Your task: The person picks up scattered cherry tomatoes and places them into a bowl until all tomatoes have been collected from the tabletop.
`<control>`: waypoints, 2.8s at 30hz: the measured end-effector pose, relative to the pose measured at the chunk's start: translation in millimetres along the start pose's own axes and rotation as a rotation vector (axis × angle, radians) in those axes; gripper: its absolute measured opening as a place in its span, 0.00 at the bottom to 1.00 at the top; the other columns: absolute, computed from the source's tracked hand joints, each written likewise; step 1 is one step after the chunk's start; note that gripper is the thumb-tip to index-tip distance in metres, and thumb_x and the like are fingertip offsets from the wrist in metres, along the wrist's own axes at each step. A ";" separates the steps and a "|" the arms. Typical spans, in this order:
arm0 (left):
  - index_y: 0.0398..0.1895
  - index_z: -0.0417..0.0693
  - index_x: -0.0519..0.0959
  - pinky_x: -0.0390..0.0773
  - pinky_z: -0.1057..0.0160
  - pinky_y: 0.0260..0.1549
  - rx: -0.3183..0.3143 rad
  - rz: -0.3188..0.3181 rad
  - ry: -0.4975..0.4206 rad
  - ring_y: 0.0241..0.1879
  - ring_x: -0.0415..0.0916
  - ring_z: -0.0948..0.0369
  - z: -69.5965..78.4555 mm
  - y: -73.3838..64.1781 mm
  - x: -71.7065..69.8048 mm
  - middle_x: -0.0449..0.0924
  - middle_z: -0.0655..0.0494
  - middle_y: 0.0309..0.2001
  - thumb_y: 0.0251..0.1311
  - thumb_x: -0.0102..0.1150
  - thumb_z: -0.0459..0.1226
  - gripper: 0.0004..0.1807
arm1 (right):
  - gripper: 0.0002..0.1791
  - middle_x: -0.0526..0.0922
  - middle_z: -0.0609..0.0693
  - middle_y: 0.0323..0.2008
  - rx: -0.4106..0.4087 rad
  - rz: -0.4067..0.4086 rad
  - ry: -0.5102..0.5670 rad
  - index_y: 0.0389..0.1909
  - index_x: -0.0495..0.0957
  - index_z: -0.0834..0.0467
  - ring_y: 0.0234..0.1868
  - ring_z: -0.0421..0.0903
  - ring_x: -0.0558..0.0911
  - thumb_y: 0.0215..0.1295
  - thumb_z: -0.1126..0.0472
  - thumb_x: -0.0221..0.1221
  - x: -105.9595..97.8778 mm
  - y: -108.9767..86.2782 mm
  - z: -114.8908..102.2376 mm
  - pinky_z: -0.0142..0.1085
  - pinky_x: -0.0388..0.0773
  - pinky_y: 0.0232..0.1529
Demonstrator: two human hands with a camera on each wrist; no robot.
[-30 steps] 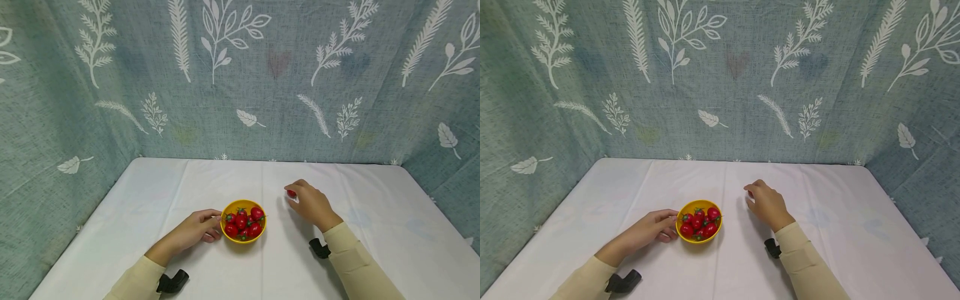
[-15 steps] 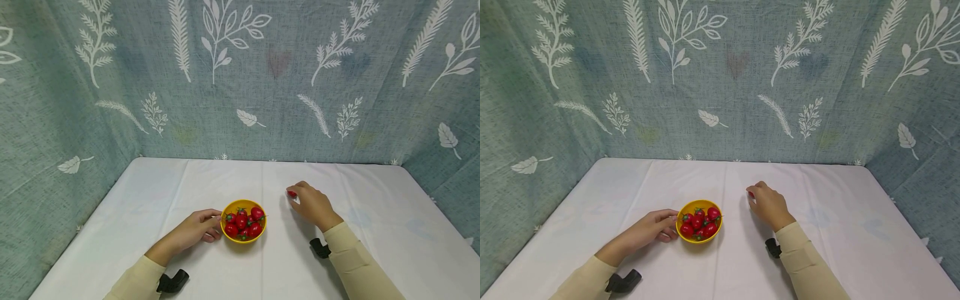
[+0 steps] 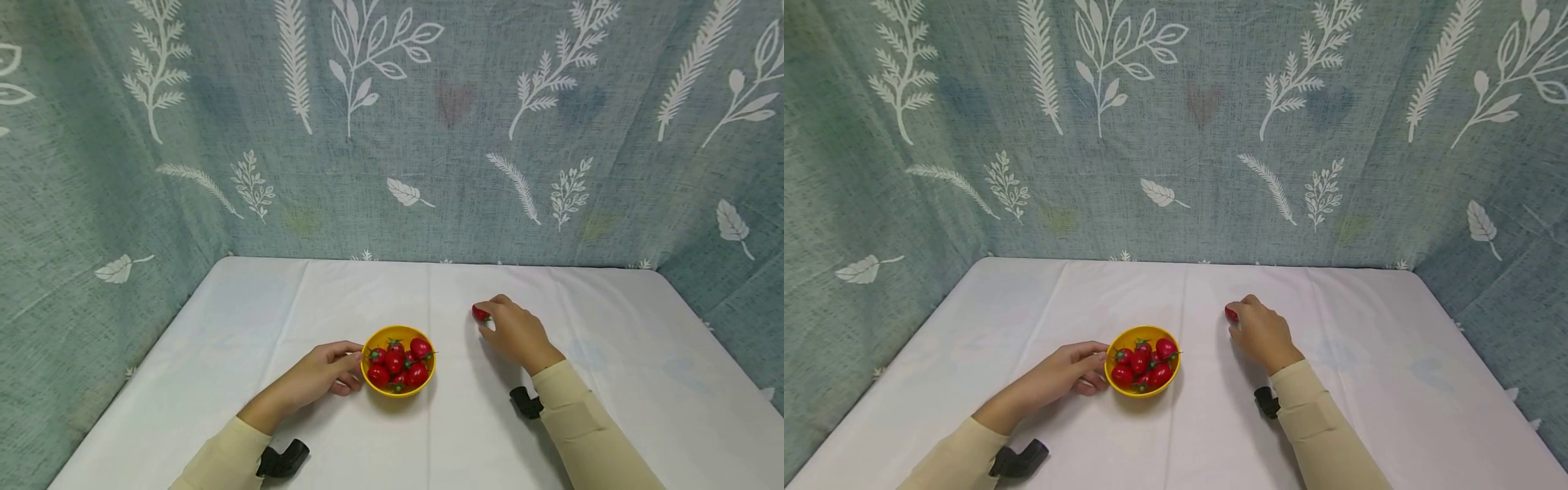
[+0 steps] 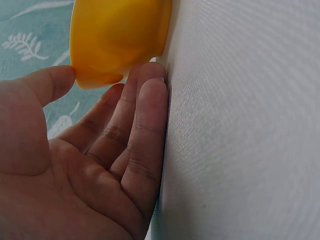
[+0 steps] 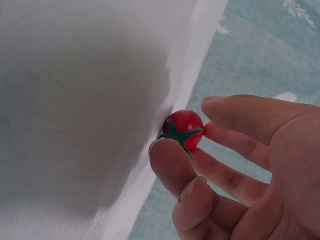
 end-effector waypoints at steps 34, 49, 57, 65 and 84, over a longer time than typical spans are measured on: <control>0.66 0.42 0.72 0.84 0.62 0.40 -0.004 0.010 0.016 0.40 0.83 0.59 -2.0 1.6 -1.0 0.83 0.50 0.46 0.75 0.49 0.47 0.25 | 0.17 0.86 0.55 0.48 -0.026 0.007 -0.004 0.52 0.84 0.57 0.48 0.53 0.85 0.61 0.61 0.69 0.4 1.7 -1.5 0.49 0.83 0.46; 0.65 0.42 0.73 0.84 0.65 0.39 -0.008 0.011 0.021 0.39 0.83 0.60 -3.9 2.2 -1.6 0.83 0.49 0.47 0.75 0.49 0.47 0.24 | 0.15 0.86 0.52 0.41 -0.022 -0.019 0.023 0.47 0.85 0.55 0.40 0.48 0.84 0.59 0.62 0.70 6.0 1.2 -4.2 0.46 0.82 0.40; 0.64 0.44 0.74 0.84 0.62 0.39 -0.004 0.010 0.014 0.40 0.84 0.59 -5.9 3.1 -2.7 0.84 0.50 0.45 0.74 0.51 0.49 0.25 | 0.15 0.84 0.50 0.38 -0.061 0.011 0.034 0.46 0.86 0.55 0.37 0.45 0.83 0.58 0.62 0.71 1.6 -1.9 -14.1 0.43 0.82 0.37; 0.65 0.43 0.73 0.84 0.62 0.40 -0.002 0.009 0.010 0.40 0.84 0.59 -7.3 3.8 -3.6 0.84 0.51 0.43 0.73 0.51 0.50 0.25 | 0.13 0.82 0.48 0.36 -0.085 0.031 0.041 0.44 0.86 0.54 0.34 0.43 0.80 0.57 0.63 0.71 -3.0 -4.4 -24.0 0.39 0.80 0.34; 0.65 0.44 0.74 0.84 0.62 0.40 0.000 0.010 0.024 0.40 0.84 0.59 -6.7 3.9 -3.7 0.84 0.50 0.44 0.74 0.50 0.50 0.25 | 0.14 0.82 0.48 0.36 -0.150 0.066 0.042 0.43 0.86 0.54 0.31 0.41 0.79 0.55 0.63 0.73 -7.1 -10.7 -39.7 0.34 0.78 0.30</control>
Point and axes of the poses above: each hand's wrist, its own y-axis towards the middle knuckle, its own x-axis out of the palm, z = x × y, the point moved 7 cm from there along y, towards the middle knuckle
